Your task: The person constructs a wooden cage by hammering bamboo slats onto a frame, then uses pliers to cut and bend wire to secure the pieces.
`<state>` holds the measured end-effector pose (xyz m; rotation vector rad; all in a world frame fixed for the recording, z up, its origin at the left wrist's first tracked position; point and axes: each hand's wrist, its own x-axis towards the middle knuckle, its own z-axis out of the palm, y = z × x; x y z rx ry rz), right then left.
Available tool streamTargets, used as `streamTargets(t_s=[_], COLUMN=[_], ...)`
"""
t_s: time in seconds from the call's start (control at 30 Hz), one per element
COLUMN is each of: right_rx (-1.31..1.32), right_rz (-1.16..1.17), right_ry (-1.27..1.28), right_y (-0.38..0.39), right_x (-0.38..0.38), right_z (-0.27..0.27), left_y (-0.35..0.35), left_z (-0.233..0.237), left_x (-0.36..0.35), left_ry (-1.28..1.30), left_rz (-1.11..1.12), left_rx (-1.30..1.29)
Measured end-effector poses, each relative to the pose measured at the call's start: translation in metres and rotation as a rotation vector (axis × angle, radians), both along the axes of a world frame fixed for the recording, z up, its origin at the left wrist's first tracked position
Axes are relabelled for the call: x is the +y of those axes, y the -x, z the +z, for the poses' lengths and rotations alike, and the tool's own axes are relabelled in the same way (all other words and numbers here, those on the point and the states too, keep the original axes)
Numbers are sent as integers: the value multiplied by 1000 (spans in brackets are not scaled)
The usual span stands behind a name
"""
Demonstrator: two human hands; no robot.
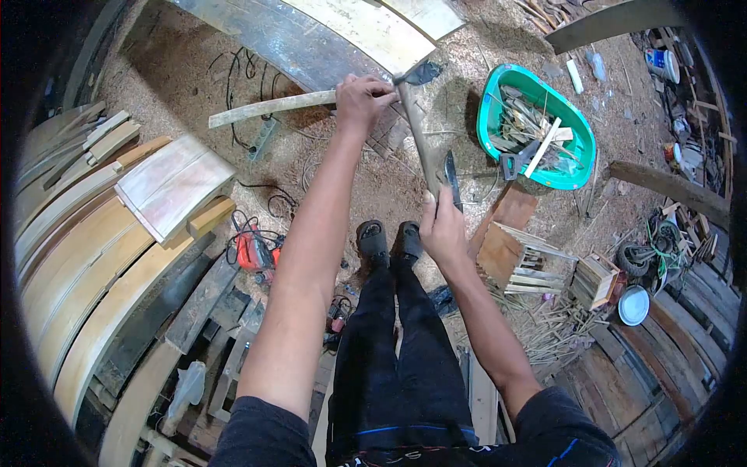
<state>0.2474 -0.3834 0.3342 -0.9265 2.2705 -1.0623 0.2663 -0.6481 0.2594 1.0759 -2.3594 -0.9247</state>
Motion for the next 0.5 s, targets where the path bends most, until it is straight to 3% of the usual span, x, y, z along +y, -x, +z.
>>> streamTargets(t_s=[0.07,0.17,0.27,0.37,0.47,0.5], right_rx=[-55,-115,-27,-123,-79,-69], right_rz=[19,-32,-11,-14,-39,-25], right_ry=[-96,36,4,-112,79,1], right_y=[2,-3,-2,3,-3,-2], right_x=[-1,2,0,-4,-1,-1], right_z=[4,11,5,11,13,9], left_y=[1,0,0,1,0,1], left_z=[-1,0,2,2,7,7], left_x=[0,3,4,1,8,7], left_ry=[-18,-23,65,45,78,80], left_rz=[6,17,17,9,15,19], left_rx=[-23,5,53,56,10,15])
